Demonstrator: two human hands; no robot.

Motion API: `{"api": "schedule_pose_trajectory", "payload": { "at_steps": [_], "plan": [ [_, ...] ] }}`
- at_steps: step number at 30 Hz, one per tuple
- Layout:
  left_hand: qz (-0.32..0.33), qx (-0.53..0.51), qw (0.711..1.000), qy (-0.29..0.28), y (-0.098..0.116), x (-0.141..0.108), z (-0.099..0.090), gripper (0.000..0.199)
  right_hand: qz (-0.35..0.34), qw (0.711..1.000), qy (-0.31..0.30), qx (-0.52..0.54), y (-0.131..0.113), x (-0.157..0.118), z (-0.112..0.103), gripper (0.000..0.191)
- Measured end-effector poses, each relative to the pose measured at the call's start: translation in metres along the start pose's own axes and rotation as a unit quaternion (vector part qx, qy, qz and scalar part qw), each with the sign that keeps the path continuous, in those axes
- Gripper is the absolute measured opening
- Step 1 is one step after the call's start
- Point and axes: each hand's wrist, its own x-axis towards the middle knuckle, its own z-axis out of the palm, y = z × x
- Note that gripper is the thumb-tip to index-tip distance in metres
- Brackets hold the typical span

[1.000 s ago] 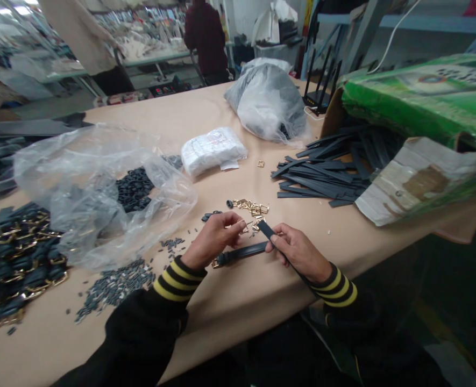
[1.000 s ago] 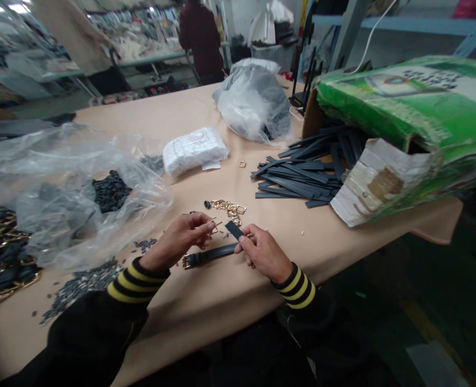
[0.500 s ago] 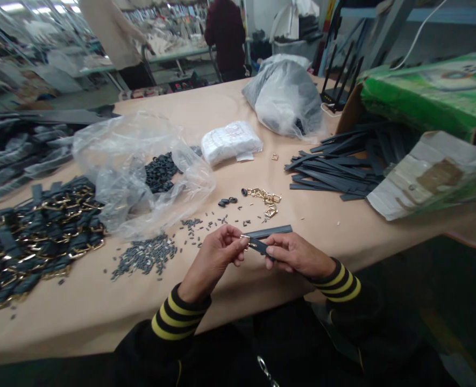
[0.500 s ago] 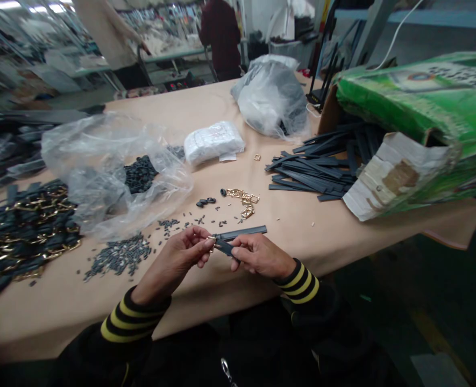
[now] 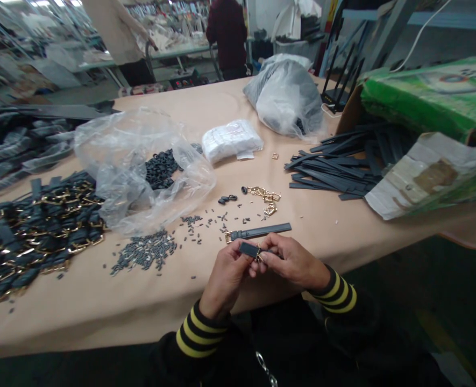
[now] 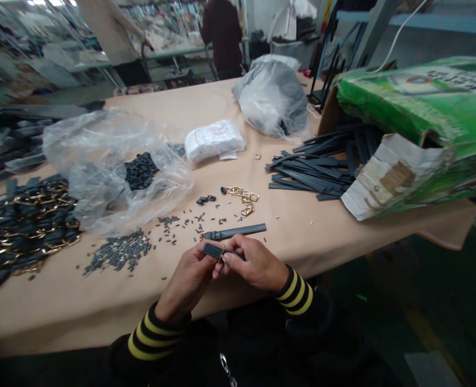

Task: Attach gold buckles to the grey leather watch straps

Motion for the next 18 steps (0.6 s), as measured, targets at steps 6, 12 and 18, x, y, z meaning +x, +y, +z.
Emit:
{"api": "schedule_pose_trajectory", "payload": {
  "at_steps": [6,12,18],
  "plan": [
    [0.018,0.041,0.998,0.036,-0.007,0.001,-0.001,0.017,-0.044,0.973,0.093,-0.207,-0.003,-0.006,0.018,0.017],
    [0.01,0.088,0.996,-0.006,-0.001,-0.011,-0.01,0.014,-0.033,0.974,0.074,-0.211,-0.005,-0.003,0.013,0.011],
    [0.036,0.059,0.994,0.081,-0.008,-0.014,-0.008,0.018,-0.026,0.983,0.055,-0.172,-0.006,-0.002,0.014,0.015]
  ]
}}
